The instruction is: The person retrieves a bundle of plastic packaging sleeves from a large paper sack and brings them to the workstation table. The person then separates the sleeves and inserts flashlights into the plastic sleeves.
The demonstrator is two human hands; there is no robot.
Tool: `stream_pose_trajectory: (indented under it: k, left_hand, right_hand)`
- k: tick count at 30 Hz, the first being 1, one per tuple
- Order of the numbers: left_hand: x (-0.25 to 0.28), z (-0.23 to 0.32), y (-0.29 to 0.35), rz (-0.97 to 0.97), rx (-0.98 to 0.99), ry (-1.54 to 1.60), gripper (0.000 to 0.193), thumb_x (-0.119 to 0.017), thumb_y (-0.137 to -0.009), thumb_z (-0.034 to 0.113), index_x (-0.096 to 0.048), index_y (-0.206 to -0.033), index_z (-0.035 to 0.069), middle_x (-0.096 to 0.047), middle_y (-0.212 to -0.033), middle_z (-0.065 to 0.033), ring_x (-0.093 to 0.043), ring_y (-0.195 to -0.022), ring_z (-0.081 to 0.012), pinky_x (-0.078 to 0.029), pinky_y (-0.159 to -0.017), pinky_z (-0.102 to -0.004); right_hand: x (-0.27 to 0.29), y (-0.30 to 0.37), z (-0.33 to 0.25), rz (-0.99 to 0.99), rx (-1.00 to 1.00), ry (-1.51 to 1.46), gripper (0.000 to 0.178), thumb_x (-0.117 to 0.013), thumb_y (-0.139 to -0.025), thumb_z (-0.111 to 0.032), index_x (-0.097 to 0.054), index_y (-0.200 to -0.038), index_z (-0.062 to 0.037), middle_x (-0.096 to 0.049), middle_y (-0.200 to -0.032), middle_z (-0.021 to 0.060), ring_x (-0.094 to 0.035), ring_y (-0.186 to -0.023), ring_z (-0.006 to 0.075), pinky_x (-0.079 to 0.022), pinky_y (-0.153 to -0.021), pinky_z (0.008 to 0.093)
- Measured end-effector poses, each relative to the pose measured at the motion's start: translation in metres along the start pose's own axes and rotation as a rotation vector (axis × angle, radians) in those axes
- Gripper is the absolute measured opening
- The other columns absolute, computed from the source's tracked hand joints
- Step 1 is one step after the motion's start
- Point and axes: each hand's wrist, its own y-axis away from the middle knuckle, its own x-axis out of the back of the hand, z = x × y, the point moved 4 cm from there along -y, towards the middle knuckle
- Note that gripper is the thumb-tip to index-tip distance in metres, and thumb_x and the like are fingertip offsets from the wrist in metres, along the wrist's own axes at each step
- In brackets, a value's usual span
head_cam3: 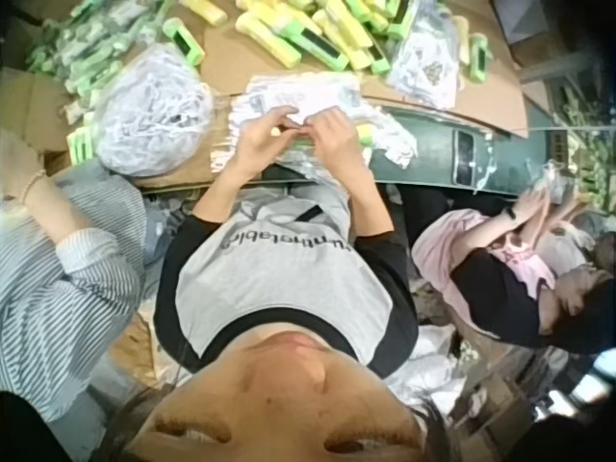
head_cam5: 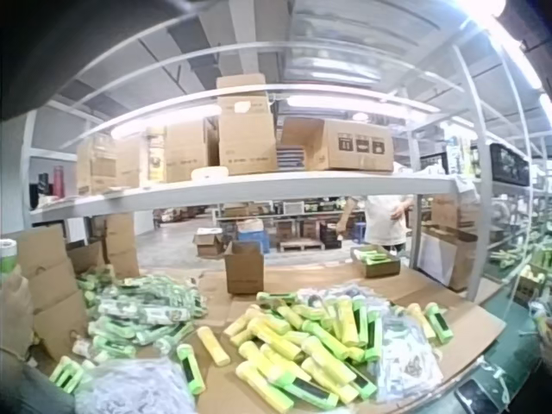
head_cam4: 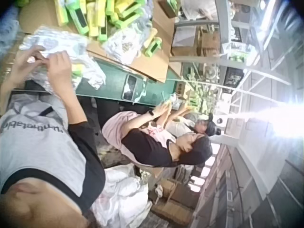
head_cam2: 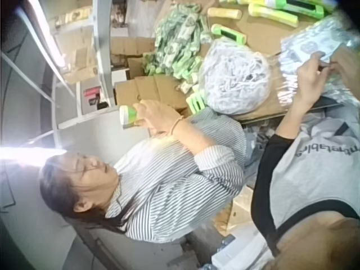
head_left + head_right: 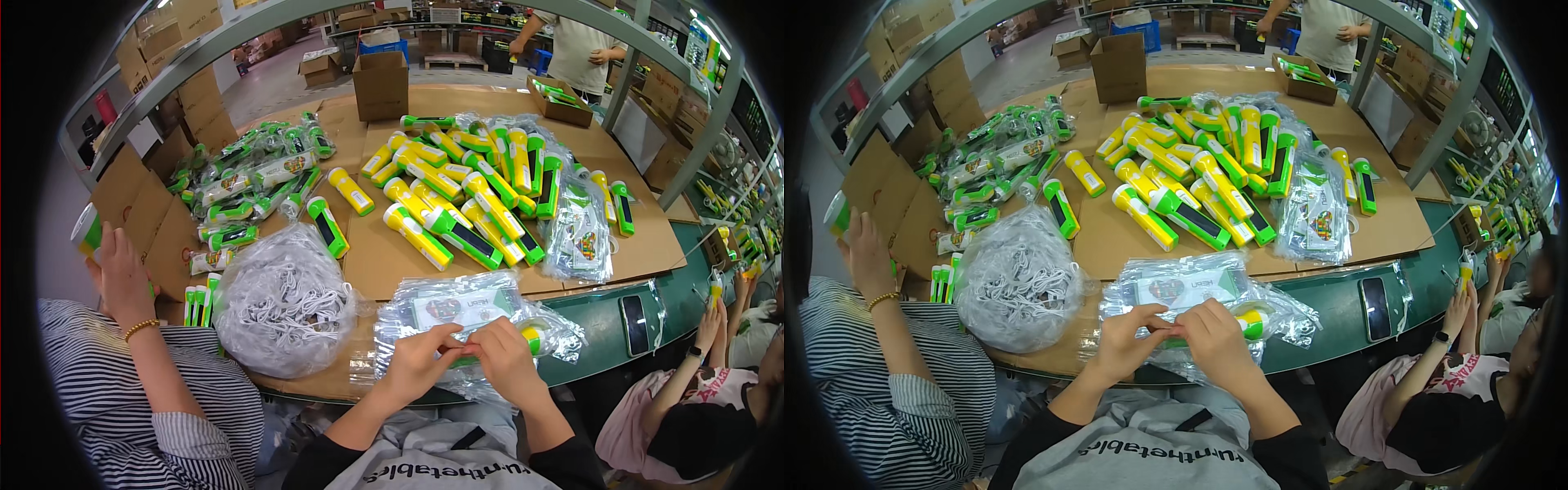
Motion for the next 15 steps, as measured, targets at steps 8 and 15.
stream_pose_trajectory:
  k: [8,15]
  left_hand:
    - [0.072,-0.025,-0.049,0.225,0.449,0.344,0.015,-0.075,-0.084,0.003,-0.069,-0.097,0.001,-0.070,-0.086,-0.0037,-0.063,-0.070,-0.0091,-0.051,-0.061,-0.0234]
    - [0.292,-0.089,-0.103,1.098,-0.006,0.227,0.013,-0.064,-0.094,0.010,-0.059,-0.106,0.009,-0.058,-0.091,0.0029,-0.054,-0.074,-0.0058,-0.046,-0.061,-0.0232]
  right_hand:
    - [0.064,0.011,0.057,-0.068,-0.134,0.259,0.017,-0.073,-0.072,-0.007,-0.059,-0.082,-0.0046,-0.058,-0.080,0.0093,-0.056,-0.077,0.0307,-0.044,-0.070,0.0414]
    - [0.057,0.033,0.081,0.053,-0.435,-0.077,0.015,-0.068,-0.083,-0.008,-0.063,-0.096,-0.0014,-0.063,-0.089,0.0130,-0.060,-0.083,0.0333,-0.047,-0.075,0.0414]
